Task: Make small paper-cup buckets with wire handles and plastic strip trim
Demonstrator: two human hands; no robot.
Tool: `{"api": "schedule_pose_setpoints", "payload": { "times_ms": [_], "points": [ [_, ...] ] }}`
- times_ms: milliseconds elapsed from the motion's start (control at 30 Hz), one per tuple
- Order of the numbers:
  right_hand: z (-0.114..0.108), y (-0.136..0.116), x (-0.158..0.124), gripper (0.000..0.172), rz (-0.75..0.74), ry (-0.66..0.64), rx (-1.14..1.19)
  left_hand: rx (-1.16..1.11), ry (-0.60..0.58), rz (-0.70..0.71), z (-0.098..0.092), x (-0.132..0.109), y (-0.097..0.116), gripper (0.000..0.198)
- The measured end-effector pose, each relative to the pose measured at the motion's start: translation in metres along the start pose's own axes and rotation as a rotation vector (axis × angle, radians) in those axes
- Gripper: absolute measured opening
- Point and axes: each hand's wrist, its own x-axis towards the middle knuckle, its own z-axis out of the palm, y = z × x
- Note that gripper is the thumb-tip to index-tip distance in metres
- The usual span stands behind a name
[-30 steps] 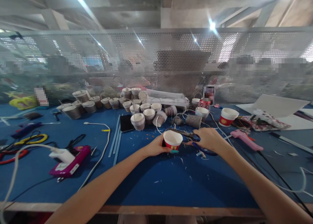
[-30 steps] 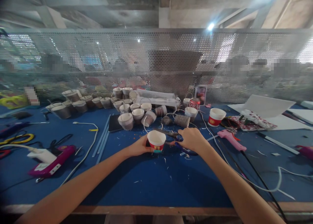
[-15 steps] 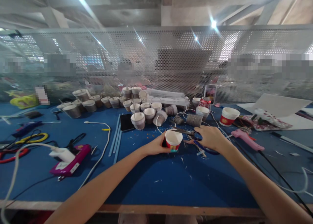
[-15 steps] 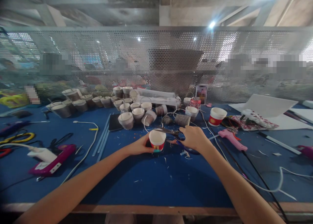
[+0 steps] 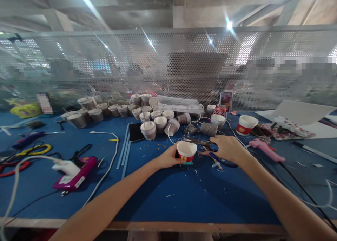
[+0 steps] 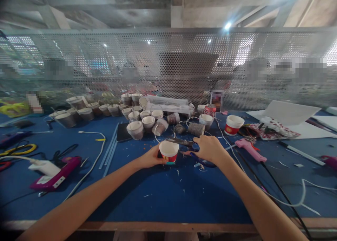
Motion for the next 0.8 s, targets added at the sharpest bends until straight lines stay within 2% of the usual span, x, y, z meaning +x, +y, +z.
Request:
{"api": "schedule_pose_setpoints", "payload": {
  "times_ms": [433, 800],
  "points": [
    [-0.0056, 0.0009, -0.0011, 0.051, 0.01, 0.0, 0.043, -0.076, -0.033, -0.023, 0.0017, 0.0009, -0.0024, 0.065],
    [-0.006, 0.0014, -0.0002, 0.044, -0.021, 0.011, 0.016, -0.119, -0.057, -0.025, 0.0012, 0.0013, -0.003, 0.066]
  ]
}}
